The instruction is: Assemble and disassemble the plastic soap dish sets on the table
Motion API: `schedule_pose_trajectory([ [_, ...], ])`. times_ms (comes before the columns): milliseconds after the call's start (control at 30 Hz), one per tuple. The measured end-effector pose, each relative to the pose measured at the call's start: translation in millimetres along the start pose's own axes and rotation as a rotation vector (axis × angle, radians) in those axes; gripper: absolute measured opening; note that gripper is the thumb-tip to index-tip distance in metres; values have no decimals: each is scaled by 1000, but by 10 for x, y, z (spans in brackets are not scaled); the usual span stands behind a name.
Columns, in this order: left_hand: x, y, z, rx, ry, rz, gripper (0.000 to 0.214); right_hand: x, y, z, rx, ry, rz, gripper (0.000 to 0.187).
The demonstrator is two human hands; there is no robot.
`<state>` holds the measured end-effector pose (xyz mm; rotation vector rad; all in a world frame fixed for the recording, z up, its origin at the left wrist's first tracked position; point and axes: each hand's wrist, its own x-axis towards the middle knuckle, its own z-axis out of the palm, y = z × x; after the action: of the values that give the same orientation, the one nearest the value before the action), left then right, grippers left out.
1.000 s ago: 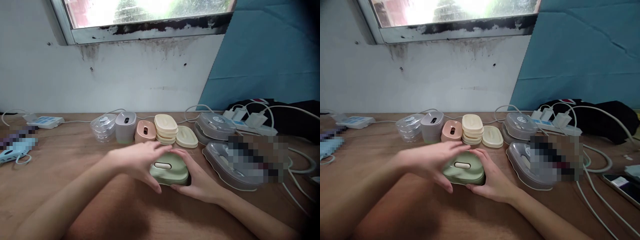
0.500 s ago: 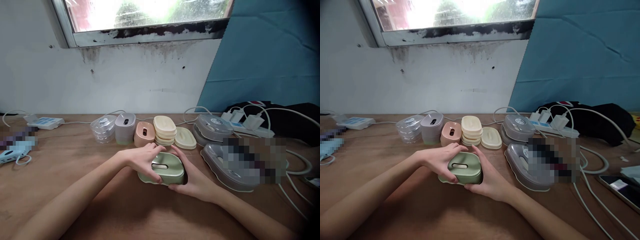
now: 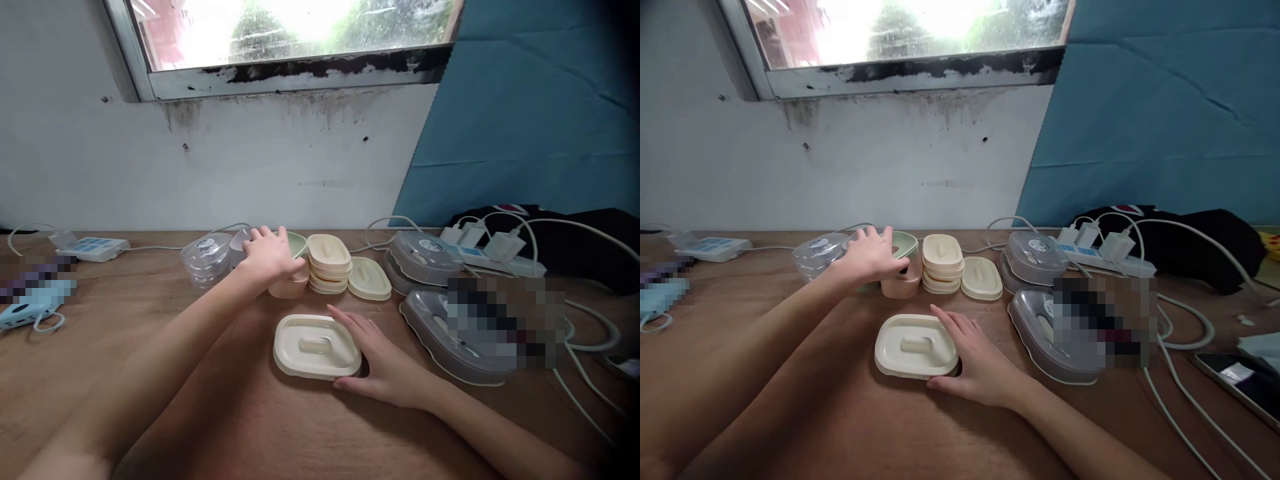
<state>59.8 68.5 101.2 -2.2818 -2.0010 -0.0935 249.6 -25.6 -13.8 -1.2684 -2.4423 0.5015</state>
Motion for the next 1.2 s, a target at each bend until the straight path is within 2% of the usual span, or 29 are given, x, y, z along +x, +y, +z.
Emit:
schedule_pose_trajectory([
  [100,191,273,12,102,-2,-42,61,-3,-8,-4,-1,7,-14,91],
  [200,294,434,50,177,-33,-60,64,-11,-3,-2,-6,15,-39,90],
  [300,302,486,120,213,-74,-48,69,-8,-5,-7,-8,21,-47,90],
  [433,234,435,154,209,-154,21,83,-4,-11,-11,-9,24,-48,88],
  [567,198,212,54,152,-194,163,85,-29,-12,-13,-5,24,-68,85],
  [667,275,-96,-16,90,-112,217,68,15,-9,-55,0,113,-81,66],
  [767,401,-441,9,66,21,168,55,235,-11,-143,-108,295,-119,50],
  [867,470,-702,122,49,53,184,48,612,-28,-223,-318,352,-170,47],
  [1033,437,-876,285,31,50,313,36,1155,-49,-215,-410,318,-190,43],
  [1200,467,-911,330,62,15,393,49,1274,-27,-163,-444,279,-186,33],
])
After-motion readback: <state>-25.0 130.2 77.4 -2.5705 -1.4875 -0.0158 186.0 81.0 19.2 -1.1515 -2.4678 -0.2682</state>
